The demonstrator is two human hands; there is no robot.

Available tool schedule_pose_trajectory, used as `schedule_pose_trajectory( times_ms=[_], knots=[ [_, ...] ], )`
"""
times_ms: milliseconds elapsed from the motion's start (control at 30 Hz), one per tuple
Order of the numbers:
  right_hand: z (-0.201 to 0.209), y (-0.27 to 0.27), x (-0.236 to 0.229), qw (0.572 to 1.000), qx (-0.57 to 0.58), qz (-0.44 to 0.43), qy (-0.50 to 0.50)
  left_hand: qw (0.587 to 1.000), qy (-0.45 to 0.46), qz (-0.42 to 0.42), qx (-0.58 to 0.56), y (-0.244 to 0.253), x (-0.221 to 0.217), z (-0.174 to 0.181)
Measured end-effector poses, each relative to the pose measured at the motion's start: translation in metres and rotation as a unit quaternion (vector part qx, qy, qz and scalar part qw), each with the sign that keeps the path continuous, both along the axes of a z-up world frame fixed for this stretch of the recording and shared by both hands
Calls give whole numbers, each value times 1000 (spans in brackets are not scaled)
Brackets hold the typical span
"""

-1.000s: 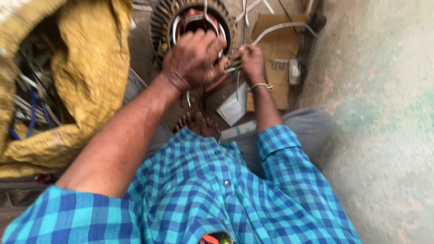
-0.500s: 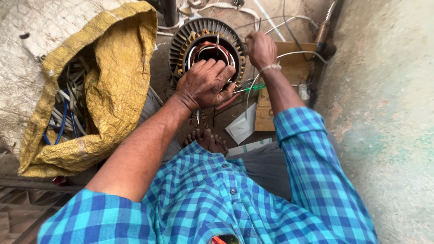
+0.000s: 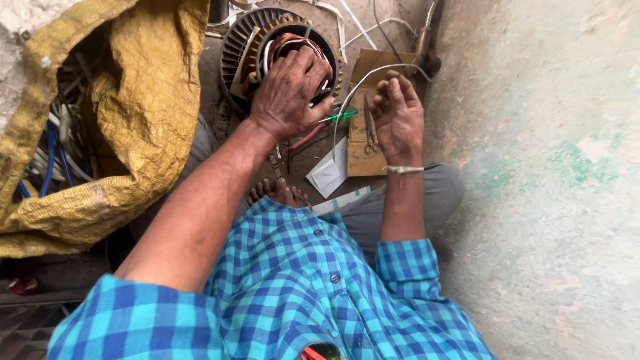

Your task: The person sits on the floor and works on an electrical motor stator. They use pliers to strip wire insulation, cut wires, and manipulate the copper windings. The person also uses a screwdriver to adjust components within the stator.

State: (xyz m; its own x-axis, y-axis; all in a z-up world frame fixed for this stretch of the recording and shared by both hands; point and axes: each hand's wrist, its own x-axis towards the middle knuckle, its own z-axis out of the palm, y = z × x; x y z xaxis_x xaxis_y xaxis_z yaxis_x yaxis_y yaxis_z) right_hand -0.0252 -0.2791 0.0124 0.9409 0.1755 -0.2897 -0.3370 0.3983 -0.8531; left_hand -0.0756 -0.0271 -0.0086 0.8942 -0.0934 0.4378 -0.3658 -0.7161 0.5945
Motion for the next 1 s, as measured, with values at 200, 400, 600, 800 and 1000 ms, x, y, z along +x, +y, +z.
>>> schedule_pose_trajectory(
  times_ms=[200,400,600,800,1000],
  knots=[
    [29,36,-20,994,-79,28,-72,968,110,-26,-222,-3,-6,-3],
    [33,48,-30,973,-182,22,-141,973,75,33,-214,-17,-9,4],
    [45,47,-42,977,-184,-7,-104,974,35,54,-219,-18,-16,24],
    [45,44,-42,978,-187,-1,-96,955,135,74,-252,-18,-9,42],
    [41,48,-43,976,-204,-6,-80,950,206,73,-225,-20,-1,40]
  ],
)
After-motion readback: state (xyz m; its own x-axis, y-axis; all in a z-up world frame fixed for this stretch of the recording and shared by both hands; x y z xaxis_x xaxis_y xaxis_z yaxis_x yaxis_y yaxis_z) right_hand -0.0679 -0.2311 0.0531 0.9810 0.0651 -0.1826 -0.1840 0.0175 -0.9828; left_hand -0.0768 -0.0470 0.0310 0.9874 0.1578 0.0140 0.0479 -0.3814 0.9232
